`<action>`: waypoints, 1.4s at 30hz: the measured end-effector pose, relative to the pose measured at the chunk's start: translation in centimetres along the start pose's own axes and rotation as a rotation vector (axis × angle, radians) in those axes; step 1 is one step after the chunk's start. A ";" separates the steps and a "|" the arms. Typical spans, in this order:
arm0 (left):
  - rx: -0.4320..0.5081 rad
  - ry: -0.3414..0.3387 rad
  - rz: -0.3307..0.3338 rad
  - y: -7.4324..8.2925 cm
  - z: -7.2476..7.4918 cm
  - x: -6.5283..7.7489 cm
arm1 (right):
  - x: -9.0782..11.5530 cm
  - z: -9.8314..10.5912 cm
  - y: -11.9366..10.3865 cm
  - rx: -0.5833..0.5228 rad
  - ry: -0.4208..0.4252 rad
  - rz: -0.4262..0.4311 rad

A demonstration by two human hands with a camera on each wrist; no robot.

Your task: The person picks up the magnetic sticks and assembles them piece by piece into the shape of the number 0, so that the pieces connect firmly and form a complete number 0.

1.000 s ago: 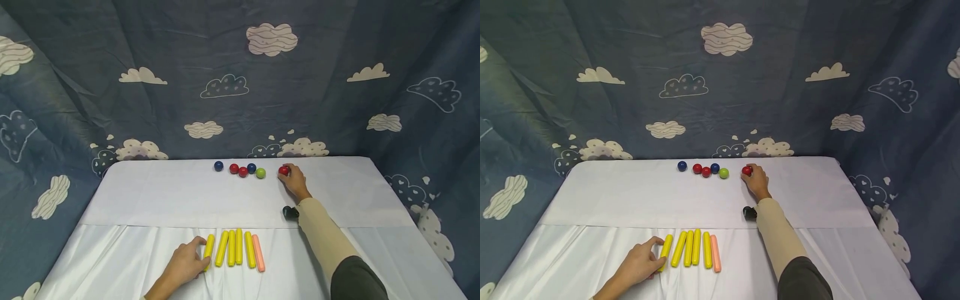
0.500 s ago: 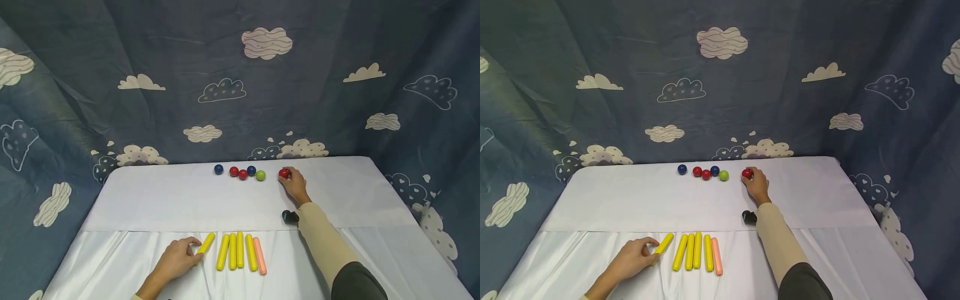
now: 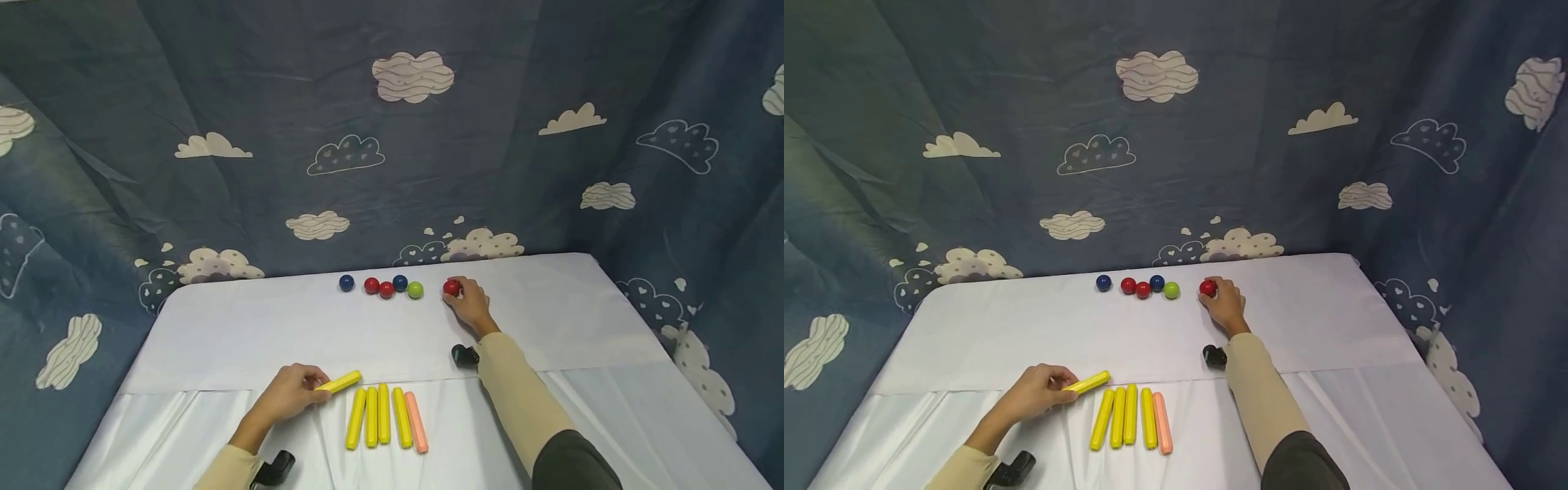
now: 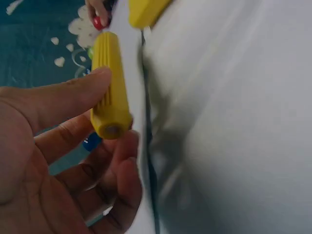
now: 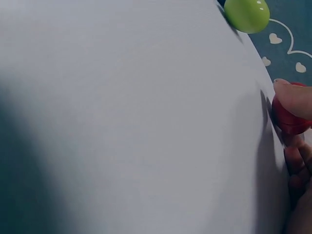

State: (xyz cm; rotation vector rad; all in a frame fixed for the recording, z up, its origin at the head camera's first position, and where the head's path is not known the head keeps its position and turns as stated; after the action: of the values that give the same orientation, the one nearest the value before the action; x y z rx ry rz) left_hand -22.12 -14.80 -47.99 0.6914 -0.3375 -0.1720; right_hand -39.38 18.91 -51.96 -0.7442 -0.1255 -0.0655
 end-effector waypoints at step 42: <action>0.044 -0.001 0.057 2.6 -1.1 -15.8 | 0.2 -0.2 0.7 -0.114 -0.028 -0.063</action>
State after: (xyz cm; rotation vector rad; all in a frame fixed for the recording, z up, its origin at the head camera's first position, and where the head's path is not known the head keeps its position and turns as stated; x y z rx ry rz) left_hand -36.34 -8.00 -50.98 0.7246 -0.3624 -0.1109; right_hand -39.06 19.28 -52.48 -0.8548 -0.1724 -0.1230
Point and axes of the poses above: each hand's wrist, its own x-axis away from the middle knuckle, its own z-axis out of the back of the hand, y = z × x, the point moved 10 cm from there along -x, towards the middle knuckle, and after that the axes turned 6 degrees about -y, right-handed, at the moved point
